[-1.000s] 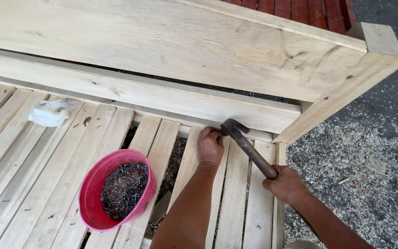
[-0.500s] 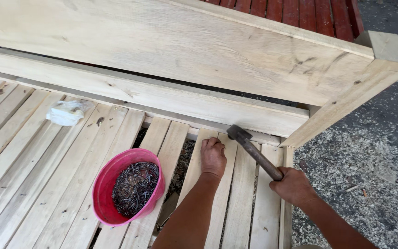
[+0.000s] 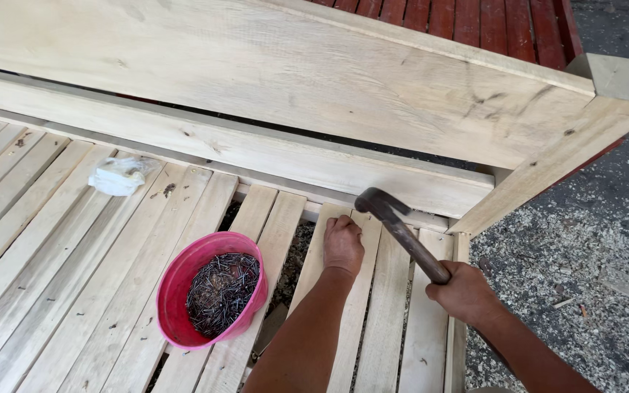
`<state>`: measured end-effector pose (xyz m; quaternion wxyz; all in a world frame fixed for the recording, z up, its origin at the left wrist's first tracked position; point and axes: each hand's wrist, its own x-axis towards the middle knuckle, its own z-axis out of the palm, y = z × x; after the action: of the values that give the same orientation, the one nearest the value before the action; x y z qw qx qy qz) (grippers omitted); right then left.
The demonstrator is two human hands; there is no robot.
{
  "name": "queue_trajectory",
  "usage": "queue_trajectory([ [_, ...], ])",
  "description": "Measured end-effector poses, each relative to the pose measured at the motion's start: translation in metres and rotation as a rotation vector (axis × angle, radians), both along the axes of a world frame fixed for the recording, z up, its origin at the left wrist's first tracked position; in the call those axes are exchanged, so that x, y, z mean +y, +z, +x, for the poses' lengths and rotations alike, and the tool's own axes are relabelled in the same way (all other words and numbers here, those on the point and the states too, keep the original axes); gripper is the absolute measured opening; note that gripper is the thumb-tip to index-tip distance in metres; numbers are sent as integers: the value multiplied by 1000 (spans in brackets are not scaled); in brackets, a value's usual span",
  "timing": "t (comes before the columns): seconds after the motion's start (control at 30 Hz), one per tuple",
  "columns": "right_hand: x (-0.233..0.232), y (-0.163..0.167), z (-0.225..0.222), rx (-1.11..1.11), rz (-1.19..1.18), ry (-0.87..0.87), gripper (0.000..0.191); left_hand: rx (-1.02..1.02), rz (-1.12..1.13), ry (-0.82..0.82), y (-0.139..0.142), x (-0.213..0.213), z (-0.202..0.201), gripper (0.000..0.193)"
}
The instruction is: The person repeatedly picks nails from a pink container and hammers them into wooden slats of a bench frame. The camera angle shifts to show the side of the bench as the person continues to secure the slats with nails.
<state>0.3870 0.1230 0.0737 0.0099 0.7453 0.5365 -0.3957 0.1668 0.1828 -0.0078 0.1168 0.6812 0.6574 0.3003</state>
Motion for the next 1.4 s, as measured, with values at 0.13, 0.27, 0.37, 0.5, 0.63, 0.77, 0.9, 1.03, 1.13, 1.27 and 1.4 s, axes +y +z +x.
queue_trajectory([
  [0.13, 2, 0, 2, -38, -41, -18, 47, 4, -51, -1, 5, 0, 2, 14],
  [0.27, 4, -3, 7, -42, -33, -5, 46, 14, -74, -10, 7, 0, -1, 17],
  [0.37, 3, -6, 8, -36, 14, 8, 41, 46, -95, -33, 7, 1, -1, 22],
  [0.5, 6, -4, 5, -12, -10, -35, 37, 126, -159, -76, 16, -1, 0, 23],
  [0.63, 8, 7, 6, 47, -26, -81, 35, -98, -334, -17, 39, -8, -26, 14],
  [0.77, 0, 12, 1, 92, -22, -136, 29, -215, 75, 221, 58, -38, -113, 16],
  [0.9, -4, 13, -4, 151, -6, -148, 27, -137, -58, 428, 57, -76, -205, 21],
  [1.03, -5, 13, -6, 76, -60, -60, 23, 129, -273, 281, 35, -94, -228, 28],
  [1.13, -5, 11, -8, 44, -86, -26, 20, 156, -336, 274, 24, -98, -223, 57],
  [1.27, -5, 7, -7, 90, -117, -69, 18, 58, -467, 245, 21, -97, -215, 28],
  [1.4, -5, 3, -6, 81, -103, -82, 18, -71, -438, 253, 24, -100, -218, 22],
])
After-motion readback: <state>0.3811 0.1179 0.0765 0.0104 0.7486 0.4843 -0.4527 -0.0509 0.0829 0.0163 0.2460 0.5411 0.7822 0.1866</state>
